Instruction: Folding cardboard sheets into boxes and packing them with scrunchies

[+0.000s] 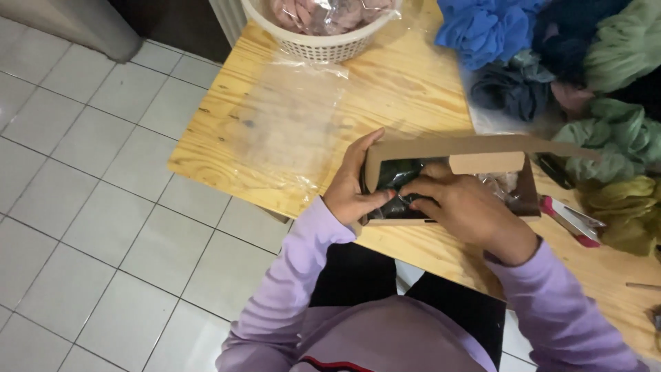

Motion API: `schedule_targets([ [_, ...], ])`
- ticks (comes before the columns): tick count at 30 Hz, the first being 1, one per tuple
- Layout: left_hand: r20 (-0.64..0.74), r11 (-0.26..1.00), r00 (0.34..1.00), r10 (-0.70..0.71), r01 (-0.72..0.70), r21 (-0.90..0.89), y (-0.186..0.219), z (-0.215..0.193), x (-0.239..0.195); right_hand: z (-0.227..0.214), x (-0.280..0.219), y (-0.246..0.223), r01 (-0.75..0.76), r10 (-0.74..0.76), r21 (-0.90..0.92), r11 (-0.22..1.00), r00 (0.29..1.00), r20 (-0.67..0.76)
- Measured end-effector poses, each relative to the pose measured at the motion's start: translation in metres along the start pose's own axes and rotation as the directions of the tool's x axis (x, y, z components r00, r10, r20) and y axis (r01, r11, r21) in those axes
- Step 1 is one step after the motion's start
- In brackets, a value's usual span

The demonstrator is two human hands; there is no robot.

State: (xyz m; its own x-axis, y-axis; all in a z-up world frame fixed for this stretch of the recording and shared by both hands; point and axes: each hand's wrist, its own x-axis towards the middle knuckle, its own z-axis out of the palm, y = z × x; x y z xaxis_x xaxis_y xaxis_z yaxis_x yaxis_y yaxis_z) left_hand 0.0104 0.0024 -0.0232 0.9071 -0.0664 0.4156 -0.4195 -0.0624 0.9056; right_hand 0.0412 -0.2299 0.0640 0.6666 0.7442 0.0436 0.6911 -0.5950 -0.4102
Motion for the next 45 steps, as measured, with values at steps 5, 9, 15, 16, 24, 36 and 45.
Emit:
schedule_targets([
  [5,0.032,1.0,0.999,0.007,-0.007,0.013,0.006,-0.002,-0.001,-0.02,0.005,-0.02,-0.124,0.119,0.02,0.992,0.98,0.16],
  [9,0.064,1.0,0.998,0.028,-0.028,-0.003,0.005,-0.004,0.0,-0.006,0.006,-0.027,0.126,-0.12,0.185,0.975,0.992,-0.042],
  [15,0.057,0.986,0.99,0.129,-0.134,0.097,0.03,-0.005,-0.002,-0.008,-0.002,-0.02,0.229,-0.231,0.285,0.931,0.973,-0.027],
  [16,-0.009,0.971,0.987,0.161,-0.157,0.18,0.041,-0.002,-0.004,-0.013,-0.006,-0.02,0.264,-0.259,0.314,0.912,0.964,-0.057],
  [24,0.037,0.977,0.986,0.165,-0.168,0.129,0.032,0.001,-0.015,-0.045,-0.09,0.04,-0.129,0.205,0.186,0.974,0.855,-0.477],
  [36,0.063,0.998,0.997,-0.035,0.031,0.056,0.007,0.008,0.031,-0.049,-0.083,0.038,-0.26,0.218,-0.239,0.936,0.958,-0.188],
  [45,0.032,0.996,0.996,-0.086,0.086,0.007,0.0,0.01,0.039,-0.04,-0.115,0.053,-0.275,0.259,0.066,0.959,0.761,-0.594],
])
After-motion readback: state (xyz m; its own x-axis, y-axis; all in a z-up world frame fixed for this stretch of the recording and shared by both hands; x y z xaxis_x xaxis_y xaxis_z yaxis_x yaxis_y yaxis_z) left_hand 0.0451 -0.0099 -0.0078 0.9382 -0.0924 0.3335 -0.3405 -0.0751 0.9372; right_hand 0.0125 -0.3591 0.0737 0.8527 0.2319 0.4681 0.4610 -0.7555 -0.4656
